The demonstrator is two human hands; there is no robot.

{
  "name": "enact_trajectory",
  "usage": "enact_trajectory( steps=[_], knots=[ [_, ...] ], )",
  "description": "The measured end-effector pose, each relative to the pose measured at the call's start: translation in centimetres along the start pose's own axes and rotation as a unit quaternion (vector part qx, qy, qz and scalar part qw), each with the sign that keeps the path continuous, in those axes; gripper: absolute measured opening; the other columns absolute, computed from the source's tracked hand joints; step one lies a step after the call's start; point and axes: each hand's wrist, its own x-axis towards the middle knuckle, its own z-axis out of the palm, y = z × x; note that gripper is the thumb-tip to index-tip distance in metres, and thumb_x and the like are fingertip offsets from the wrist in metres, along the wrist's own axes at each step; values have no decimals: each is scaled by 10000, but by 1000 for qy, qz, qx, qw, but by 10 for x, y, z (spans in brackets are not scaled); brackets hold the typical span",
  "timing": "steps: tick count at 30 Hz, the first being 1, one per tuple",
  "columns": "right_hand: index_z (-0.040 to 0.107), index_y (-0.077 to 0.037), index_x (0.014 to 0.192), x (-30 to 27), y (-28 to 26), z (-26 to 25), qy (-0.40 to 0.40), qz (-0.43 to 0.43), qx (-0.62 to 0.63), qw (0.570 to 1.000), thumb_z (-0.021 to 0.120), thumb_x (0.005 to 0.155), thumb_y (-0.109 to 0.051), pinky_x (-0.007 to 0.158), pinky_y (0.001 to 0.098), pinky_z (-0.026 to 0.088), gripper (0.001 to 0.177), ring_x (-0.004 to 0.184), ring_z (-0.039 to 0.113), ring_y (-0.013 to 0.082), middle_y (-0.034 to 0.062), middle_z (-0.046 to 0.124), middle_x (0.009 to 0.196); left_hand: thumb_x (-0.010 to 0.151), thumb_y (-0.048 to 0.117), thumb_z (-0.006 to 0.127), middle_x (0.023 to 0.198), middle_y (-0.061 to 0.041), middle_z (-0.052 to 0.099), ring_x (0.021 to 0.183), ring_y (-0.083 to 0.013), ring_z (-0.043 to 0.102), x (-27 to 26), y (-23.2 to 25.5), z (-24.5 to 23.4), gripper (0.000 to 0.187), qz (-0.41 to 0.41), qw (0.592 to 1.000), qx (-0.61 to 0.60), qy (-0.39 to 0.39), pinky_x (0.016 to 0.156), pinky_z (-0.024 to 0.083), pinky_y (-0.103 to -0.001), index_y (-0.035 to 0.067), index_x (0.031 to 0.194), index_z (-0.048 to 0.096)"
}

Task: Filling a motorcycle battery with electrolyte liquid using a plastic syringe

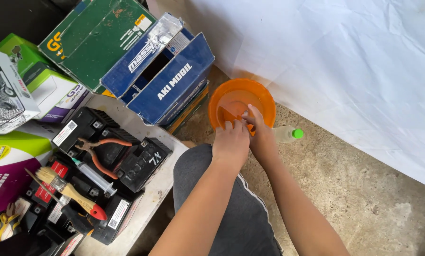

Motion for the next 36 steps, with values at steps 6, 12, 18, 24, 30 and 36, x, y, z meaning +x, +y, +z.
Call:
enact_trajectory(
  steps=[6, 12, 18, 24, 30, 36],
  knots=[
    [326, -248, 1593, 12, 9, 2, -47, 17, 8, 999, 655, 999, -101, 829, 405, 584, 695, 959, 722, 277, 21, 757, 1216, 1015, 143, 472, 1516, -175, 467, 1354, -339, 496, 0, -6, -18, 532, 13, 998, -65, -11, 1014, 468, -479, 33, 1533, 429],
    [261, -253, 1618, 20, 27, 9, -91, -17, -7, 996, 673, 944, -50, 936, 352, 577, 816, 1112, 709, 244, -8, 725, 1290, 1012, 70, 474, 1541, -156, 452, 1373, -329, 453, 8, -10, -20, 543, 14, 995, -88, -44, 1042, 421, -465, 31, 1550, 410],
    [219, -227, 1628, 25, 35, 15, -97, -55, -28, 993, 642, 924, 4, 927, 379, 582, 854, 1065, 717, 274, 13, 720, 1293, 1000, 79, 496, 1517, -129, 475, 1355, -312, 451, 28, -11, -2, 549, 5, 994, -98, -39, 1042, 401, -461, 51, 1541, 410],
    [278, -196, 1608, 25, 35, 18, -76, -86, -54, 992, 640, 892, 43, 911, 367, 587, 837, 1033, 736, 252, 14, 740, 1254, 951, 65, 518, 1416, -96, 551, 1274, -267, 497, 33, -14, -12, 492, -1, 992, -114, -49, 1005, 411, -422, 72, 1444, 520],
    [372, -230, 1547, 29, 40, 19, -71, -73, -54, 993, 684, 896, -59, 882, 362, 591, 742, 998, 741, 243, -36, 760, 1206, 917, 62, 543, 1363, -108, 580, 1252, -277, 525, 43, -16, -13, 483, 6, 989, -137, -57, 993, 428, -444, 59, 1400, 548],
    [454, -194, 1421, 29, 57, 29, -11, -151, -207, 967, 621, 832, -32, 764, 279, 533, 633, 743, 741, 129, -134, 793, 1010, 903, 84, 571, 1183, -101, 687, 1144, -282, 618, 50, -19, -11, 368, 5, 982, -179, -61, 1045, 414, -481, 47, 1258, 659]
  ],
)
